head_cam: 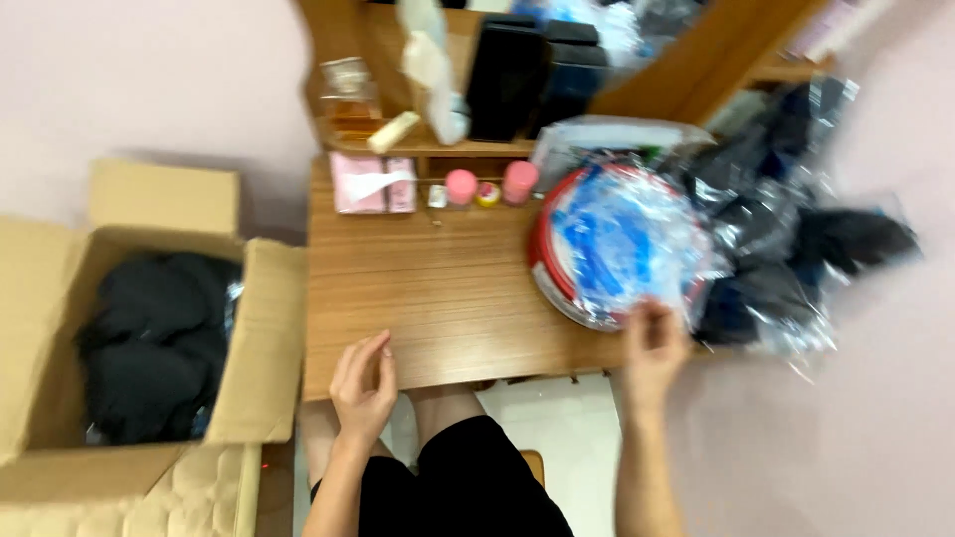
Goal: The person is packaging black face masks by taking them from a box, folding them, and sliding them into individual clear plastic bags.
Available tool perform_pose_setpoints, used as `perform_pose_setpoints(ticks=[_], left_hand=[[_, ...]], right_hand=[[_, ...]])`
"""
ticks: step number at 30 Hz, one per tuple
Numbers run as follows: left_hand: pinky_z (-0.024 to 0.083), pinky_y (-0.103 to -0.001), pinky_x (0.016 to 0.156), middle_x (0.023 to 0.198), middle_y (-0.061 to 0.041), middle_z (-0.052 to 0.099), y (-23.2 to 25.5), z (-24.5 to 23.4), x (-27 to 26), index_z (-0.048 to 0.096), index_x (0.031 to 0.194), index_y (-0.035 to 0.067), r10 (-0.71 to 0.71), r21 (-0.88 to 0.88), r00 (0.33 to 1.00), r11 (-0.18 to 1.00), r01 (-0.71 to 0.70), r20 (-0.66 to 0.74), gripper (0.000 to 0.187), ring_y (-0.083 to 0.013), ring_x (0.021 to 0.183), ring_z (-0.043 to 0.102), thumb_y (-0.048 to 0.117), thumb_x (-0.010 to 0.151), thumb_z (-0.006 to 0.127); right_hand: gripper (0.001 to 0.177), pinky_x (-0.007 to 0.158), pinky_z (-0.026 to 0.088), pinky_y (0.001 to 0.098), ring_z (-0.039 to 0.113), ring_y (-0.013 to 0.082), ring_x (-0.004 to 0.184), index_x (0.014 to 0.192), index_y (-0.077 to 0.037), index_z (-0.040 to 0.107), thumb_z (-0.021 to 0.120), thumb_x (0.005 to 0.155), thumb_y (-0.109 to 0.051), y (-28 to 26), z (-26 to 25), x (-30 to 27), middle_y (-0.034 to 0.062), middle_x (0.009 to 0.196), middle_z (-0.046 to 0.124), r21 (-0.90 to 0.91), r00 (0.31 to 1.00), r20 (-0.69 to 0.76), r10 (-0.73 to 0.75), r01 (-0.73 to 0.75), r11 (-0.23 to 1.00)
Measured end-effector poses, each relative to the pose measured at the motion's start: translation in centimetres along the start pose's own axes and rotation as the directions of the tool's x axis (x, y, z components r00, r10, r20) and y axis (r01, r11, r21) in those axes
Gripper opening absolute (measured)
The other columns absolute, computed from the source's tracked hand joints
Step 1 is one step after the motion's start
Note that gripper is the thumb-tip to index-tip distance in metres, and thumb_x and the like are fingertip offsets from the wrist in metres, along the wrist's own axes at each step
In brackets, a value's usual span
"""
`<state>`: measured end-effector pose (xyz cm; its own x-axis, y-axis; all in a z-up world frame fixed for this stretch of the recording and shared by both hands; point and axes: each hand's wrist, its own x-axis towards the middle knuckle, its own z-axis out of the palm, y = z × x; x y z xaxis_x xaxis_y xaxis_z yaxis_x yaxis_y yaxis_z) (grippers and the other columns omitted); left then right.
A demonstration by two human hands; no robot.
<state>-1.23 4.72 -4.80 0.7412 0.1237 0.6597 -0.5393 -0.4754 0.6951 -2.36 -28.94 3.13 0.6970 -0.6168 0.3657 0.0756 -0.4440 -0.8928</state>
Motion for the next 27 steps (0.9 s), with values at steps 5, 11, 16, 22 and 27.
perform_pose_setpoints(ticks=[5,11,16,22,27], left_hand=[[0.058,-0.037,0.083,0.100,-0.011,0.071,0.0,-7.9,0.2,0.075,0.111,0.004,0.127,0.329,0.987,0.940,-0.090,-0.094,0.028,-0.0269,0.088,0.069,-0.005,0.085,0.070],[0.055,-0.042,0.082,0.099,-0.014,0.073,-1.1,-21.5,0.5,0.076,0.106,0.002,0.097,0.494,0.909,0.860,0.128,-0.406,0.025,-0.0334,0.090,0.070,-0.012,0.086,0.072],[0.051,-0.033,0.087,0.103,-0.012,0.068,-2.1,-28.4,3.7,0.070,0.113,0.002,-0.167,0.426,0.814,0.784,0.451,-0.556,0.012,-0.0231,0.093,0.065,0.005,0.106,0.061],[0.054,-0.034,0.079,0.097,-0.004,0.074,-13.8,-28.2,8.3,0.071,0.113,0.013,-0.586,0.355,0.767,0.681,0.641,-0.261,0.028,-0.0181,0.085,0.070,0.010,0.091,0.055],[0.058,-0.050,0.081,0.122,-0.015,0.060,-24.1,-23.3,7.4,0.061,0.127,0.013,-0.715,0.899,0.552,0.398,-0.183,0.429,0.041,-0.0354,0.116,0.056,0.012,0.086,0.069]], right_hand=[[0.016,0.084,0.055,0.0288,0.067,0.0139,0.087,0.105,-0.010,0.075,0.067,0.092,-0.005,2.7,11.0,-10.2,0.0041,0.089,0.071,0.132,0.858,0.513,-0.017,-0.059,0.990],[0.017,0.069,0.057,0.0312,0.063,0.0147,0.080,0.111,-0.005,0.074,0.069,0.095,-0.006,4.2,16.8,-13.3,0.0106,0.087,0.072,0.204,0.762,0.647,-0.029,-0.136,0.969],[0.011,0.066,0.052,0.0227,0.062,0.0114,0.073,0.108,-0.005,0.071,0.062,0.102,-0.009,1.1,16.5,-13.9,0.0051,0.089,0.069,0.173,0.736,0.675,-0.063,-0.075,0.982],[0.015,0.055,0.044,0.0212,0.054,0.0080,0.063,0.112,-0.004,0.072,0.061,0.104,-0.009,-0.1,16.1,-14.5,0.0032,0.083,0.066,0.086,0.737,0.667,-0.111,0.071,0.994],[0.014,0.052,0.044,0.0211,0.055,0.0072,0.060,0.110,-0.005,0.074,0.062,0.104,-0.011,0.3,16.2,-14.5,0.0016,0.079,0.067,0.075,0.737,0.642,-0.210,0.212,0.974]])
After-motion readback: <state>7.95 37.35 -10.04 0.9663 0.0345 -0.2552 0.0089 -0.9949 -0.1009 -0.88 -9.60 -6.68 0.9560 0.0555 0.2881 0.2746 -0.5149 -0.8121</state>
